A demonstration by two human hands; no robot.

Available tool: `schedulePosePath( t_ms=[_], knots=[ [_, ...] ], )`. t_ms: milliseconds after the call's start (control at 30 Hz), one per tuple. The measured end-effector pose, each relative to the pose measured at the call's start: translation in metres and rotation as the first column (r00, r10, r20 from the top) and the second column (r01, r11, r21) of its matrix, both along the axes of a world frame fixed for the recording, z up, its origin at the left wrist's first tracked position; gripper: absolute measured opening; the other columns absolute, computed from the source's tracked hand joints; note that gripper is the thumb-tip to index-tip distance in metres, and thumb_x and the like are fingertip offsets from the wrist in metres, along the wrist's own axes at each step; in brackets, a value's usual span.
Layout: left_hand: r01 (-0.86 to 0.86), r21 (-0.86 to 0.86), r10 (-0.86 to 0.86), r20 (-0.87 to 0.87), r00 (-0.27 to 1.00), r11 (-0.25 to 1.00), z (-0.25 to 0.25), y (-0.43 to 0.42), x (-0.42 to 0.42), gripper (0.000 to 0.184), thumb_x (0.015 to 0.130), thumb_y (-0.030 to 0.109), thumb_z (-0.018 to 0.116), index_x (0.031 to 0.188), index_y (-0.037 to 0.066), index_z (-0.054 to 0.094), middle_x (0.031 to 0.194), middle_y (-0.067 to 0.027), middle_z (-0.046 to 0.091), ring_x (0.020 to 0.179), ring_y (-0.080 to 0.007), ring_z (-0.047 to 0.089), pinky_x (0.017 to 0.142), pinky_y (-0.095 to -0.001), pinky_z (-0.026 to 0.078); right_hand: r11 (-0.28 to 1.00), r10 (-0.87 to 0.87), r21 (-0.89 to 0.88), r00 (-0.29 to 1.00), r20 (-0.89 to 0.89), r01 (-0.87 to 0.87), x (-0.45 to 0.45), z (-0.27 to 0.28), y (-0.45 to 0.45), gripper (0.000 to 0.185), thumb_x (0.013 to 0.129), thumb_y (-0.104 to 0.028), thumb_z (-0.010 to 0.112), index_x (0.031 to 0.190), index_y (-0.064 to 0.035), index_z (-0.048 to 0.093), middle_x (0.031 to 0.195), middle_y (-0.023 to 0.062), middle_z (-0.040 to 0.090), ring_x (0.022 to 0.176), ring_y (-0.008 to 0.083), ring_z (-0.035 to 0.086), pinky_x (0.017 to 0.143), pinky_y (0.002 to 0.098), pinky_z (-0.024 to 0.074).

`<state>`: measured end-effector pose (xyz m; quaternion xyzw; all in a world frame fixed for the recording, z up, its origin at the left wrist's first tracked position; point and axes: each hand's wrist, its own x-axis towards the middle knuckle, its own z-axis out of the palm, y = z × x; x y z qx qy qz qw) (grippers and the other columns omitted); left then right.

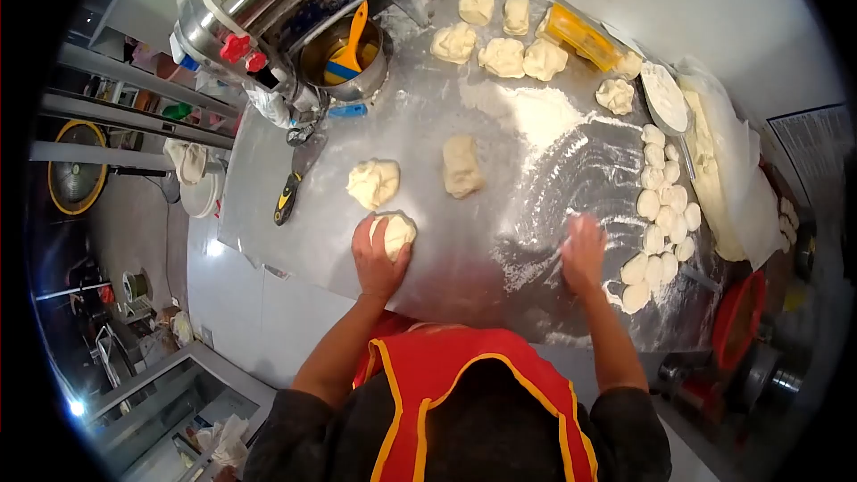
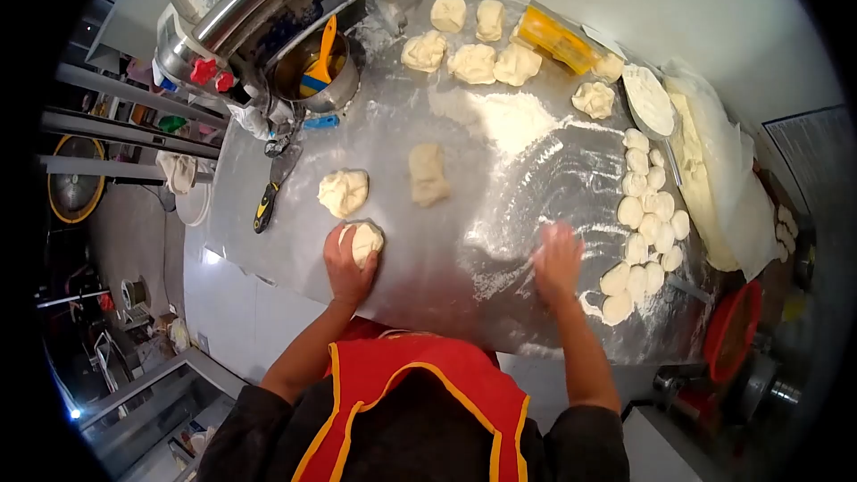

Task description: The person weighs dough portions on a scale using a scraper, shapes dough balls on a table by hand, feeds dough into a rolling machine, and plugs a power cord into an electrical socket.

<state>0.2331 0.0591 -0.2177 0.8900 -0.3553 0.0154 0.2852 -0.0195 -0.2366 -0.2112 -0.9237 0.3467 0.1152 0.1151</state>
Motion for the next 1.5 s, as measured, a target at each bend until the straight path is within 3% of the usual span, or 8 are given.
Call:
schedulePosePath(
  t_ms=[33,133,233,433,700,933,1200,1500],
  knots=[
    [0.001,-0.011,-0.001,0.012,1.0,1.0,0.0,0.0,-0.001,0.056,0.074,0.026,0.07,0.121,0.002,0.051,0.128,-0.0211,0.045,0.117,-0.0414,0.042,0.098,-0.0485,0.035,0.969,-0.053,-0.215,0.952,0.302,0.123,-0.007,-0.031,-0.01,0.065,0.089,-0.037,0.055,0.144,-0.0116,0.032,0.148,0.0179,0.028,0.138,0.0376,0.022,0.108,0.0578,0.0153],
    [0.02,-0.054,-0.021,-0.022,1.0,0.998,-0.003,0.002,0.001,0.057,0.074,0.027,0.069,0.122,0.002,0.051,0.128,-0.0225,0.045,0.116,-0.0419,0.043,0.098,-0.0491,0.035,0.921,-0.05,-0.365,0.969,0.242,0.138,0.061,-0.05,0.006,0.065,0.09,-0.037,0.054,0.144,-0.0106,0.03,0.148,0.0196,0.027,0.139,0.0397,0.018,0.108,0.0593,0.0138],
    [0.056,-0.099,-0.062,-0.054,0.997,0.993,0.002,0.005,0.004,0.058,0.075,0.027,0.068,0.124,0.003,0.049,0.128,-0.024,0.044,0.116,-0.0426,0.043,0.099,-0.0492,0.035,0.973,0.229,-0.106,0.909,0.349,-0.204,0.078,-0.009,0.084,0.068,0.089,-0.039,0.055,0.144,-0.0093,0.03,0.147,0.0217,0.028,0.137,0.0396,0.022,0.107,0.0621,0.0126],
    [0.072,-0.23,-0.104,-0.128,0.986,0.971,-0.009,0.017,0.006,0.058,0.079,0.027,0.064,0.129,0.004,0.045,0.136,-0.0271,0.037,0.122,-0.0453,0.037,0.102,-0.0497,0.031,0.99,-0.011,0.115,0.748,0.664,-0.087,0.135,0.047,0.077,0.076,0.08,-0.029,0.07,0.141,-0.005,0.032,0.139,0.0247,0.038,0.13,0.0397,0.035,0.107,0.0476,0.0281],
    [0.128,-0.347,-0.175,-0.107,0.979,0.929,0.006,0.035,0.013,0.055,0.082,0.019,0.062,0.131,0.003,0.043,0.14,-0.0233,0.033,0.125,-0.0427,0.035,0.104,-0.0491,0.029,0.963,-0.161,0.27,0.801,0.577,-0.001,0.209,0.023,0.065,0.055,0.069,-0.005,0.07,0.122,-0.0077,0.053,0.112,0.0165,0.059,0.099,0.0367,0.055,0.088,0.0417,0.0453],
    [0.366,-0.44,-0.469,-0.15,0.87,0.82,0.04,-0.031,0.008,0.046,0.083,0.013,0.061,0.126,-0.001,0.047,0.127,-0.0207,0.048,0.119,-0.0381,0.043,0.101,-0.0436,0.035,0.888,0.431,-0.284,0.871,0.238,-0.362,0.062,0.058,0.117,0.049,0.075,-0.003,0.06,0.122,-0.0143,0.056,0.126,0.0089,0.055,0.119,0.0311,0.048,0.106,0.0494,0.0284],
    [0.708,-0.322,-0.763,-0.082,0.641,0.629,-0.002,-0.126,-0.051,0.037,0.088,0.013,0.054,0.121,-0.003,0.049,0.126,-0.0206,0.049,0.118,-0.0375,0.045,0.101,-0.0435,0.036,0.933,-0.341,0.134,0.707,0.62,0.333,0.052,0.033,0.135,0.044,0.094,-0.018,0.043,0.134,0.0013,0.041,0.14,0.0219,0.039,0.134,0.037,0.03,0.111,0.0515,0.0169],
    [0.569,0.112,-0.56,-0.1,0.822,0.815,-0.029,-0.151,-0.081,0.054,0.092,0.025,0.043,0.139,0.001,0.035,0.146,-0.0192,0.03,0.136,-0.035,0.027,0.11,-0.0523,0.021,0.948,-0.26,-0.03,0.826,0.5,0.316,0.072,-0.017,0.103,0.053,0.095,-0.028,0.036,0.142,-0.0039,0.032,0.146,0.0207,0.029,0.135,0.0372,0.026,0.11,0.0541,0.0147]
  ],
)
